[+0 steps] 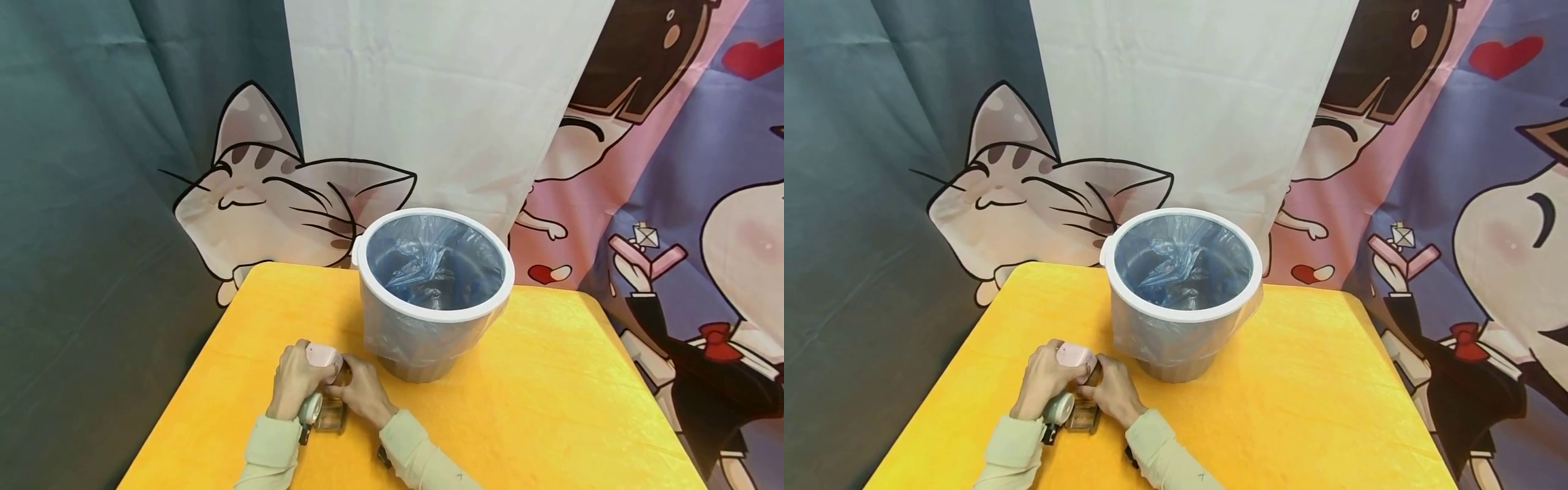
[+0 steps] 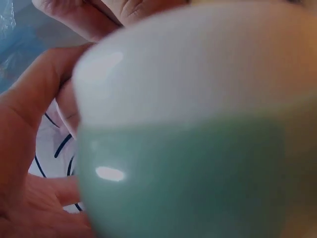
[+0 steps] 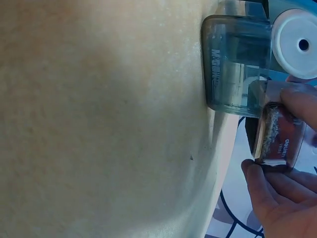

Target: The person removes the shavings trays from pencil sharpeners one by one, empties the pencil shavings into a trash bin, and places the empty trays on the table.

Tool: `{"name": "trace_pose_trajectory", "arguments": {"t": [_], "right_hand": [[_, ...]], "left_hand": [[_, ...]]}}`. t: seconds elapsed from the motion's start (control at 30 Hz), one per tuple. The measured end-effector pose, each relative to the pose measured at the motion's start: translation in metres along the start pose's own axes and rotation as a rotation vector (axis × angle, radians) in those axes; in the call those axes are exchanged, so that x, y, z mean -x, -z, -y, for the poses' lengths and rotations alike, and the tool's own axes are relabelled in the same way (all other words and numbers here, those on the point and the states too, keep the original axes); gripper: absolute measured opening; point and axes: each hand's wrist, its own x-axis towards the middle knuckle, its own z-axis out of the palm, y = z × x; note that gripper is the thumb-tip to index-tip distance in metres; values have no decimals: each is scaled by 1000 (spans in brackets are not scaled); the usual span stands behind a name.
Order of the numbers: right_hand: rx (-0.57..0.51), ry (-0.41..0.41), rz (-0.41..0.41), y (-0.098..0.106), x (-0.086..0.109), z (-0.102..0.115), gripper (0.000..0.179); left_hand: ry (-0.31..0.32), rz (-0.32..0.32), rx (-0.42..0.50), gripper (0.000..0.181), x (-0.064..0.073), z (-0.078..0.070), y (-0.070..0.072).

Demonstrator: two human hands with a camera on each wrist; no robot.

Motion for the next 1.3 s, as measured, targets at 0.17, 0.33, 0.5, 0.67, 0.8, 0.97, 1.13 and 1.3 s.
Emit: {"name": "trace_pose_trajectory", "arguments": {"t": [0.17, 0.33, 0.5, 0.67, 0.8, 0.97, 1.13, 1.3], "right_hand": [[2, -86, 17, 2, 2, -5, 65], [3, -111, 15, 7, 2, -8, 70], [-1, -108, 26, 9, 4, -10, 70], [-54, -162, 15, 10, 6, -15, 70], [-96, -164, 10, 12, 9, -19, 70], [-152, -157, 9, 16, 13, -24, 71], [-261, -151, 44, 18, 17, -29, 73], [-347, -158, 63, 20, 20, -35, 72]], "left_hand": [[53, -78, -25, 79, -3, 6, 8], [73, -65, -24, 79, -6, 8, 12], [107, -32, -29, 78, -6, 11, 10], [122, -33, -32, 81, -8, 11, 8], [134, -26, -36, 81, -9, 11, 8], [127, -6, -36, 83, -11, 14, 5], [119, 16, -35, 87, -12, 19, -1], [119, 19, -43, 89, -12, 20, -5]]}}
